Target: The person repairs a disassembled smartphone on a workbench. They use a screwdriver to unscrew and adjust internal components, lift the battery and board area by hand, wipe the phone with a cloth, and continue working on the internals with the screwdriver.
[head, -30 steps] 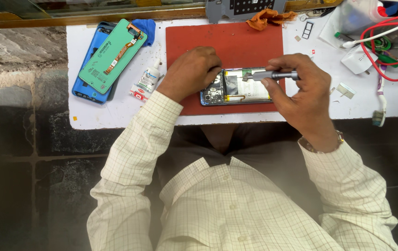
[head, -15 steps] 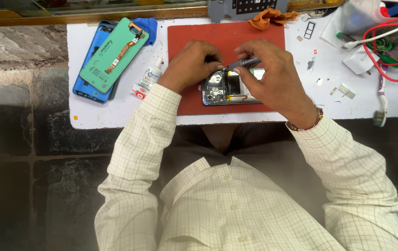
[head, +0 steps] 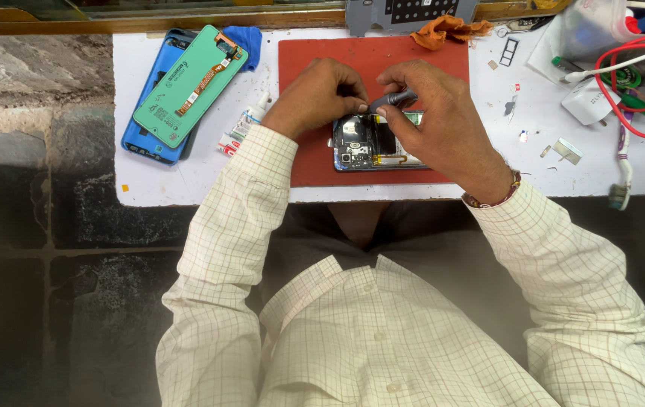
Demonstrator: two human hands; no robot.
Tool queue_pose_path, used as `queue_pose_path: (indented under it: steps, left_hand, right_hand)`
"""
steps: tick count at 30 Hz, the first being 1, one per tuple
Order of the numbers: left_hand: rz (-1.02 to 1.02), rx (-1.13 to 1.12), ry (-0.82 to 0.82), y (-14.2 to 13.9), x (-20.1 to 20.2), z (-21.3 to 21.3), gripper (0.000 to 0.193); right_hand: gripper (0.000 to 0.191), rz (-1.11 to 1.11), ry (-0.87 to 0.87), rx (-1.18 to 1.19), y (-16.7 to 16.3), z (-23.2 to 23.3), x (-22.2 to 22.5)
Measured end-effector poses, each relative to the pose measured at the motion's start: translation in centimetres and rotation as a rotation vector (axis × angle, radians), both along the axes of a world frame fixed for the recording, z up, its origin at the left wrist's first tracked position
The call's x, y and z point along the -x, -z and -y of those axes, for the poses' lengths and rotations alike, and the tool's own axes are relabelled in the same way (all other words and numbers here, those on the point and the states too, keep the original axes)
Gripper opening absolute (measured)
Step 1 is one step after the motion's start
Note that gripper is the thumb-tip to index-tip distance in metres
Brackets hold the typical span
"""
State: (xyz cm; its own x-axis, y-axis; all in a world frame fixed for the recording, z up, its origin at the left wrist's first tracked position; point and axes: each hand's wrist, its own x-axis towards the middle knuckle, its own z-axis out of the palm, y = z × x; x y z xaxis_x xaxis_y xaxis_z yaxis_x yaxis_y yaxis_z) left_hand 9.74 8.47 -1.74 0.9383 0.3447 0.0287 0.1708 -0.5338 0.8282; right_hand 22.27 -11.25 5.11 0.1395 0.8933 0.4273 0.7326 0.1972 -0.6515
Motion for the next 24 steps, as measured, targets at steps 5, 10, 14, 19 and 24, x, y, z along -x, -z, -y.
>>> queue_pose_path:
  steps: [5,10,14,19,24]
  left_hand:
    - [0.003,-0.005,0.008,-0.5,0.0,0.2,0.014]
    - [0.002,-0.005,-0.007,-0.8,0.1,0.3,0.013]
    - [0.03,0.037,0.019,-0.2,0.1,0.0,0.013]
    - [0.167,0.268,0.097,0.1,1.1,-0.8,0.022]
    - [0.264,0.336,0.018,-0.7,3.3,0.5,0.073]
  right_hand:
    - [0.032,0.012,-0.017,0.01,-0.3,-0.1,-0.1]
    - [0.032,0.046,-0.03,0.026,-0.7,-0.4,0.1]
    - [0.026,0.218,-0.033,0.06,-1.7,-1.6,0.3]
    - [0.035,0.372,-0.096,0.074,-3.4,-3.8,1.1]
    - [0.057,0.508,0.069,0.354,-3.3,-4.5,1.4]
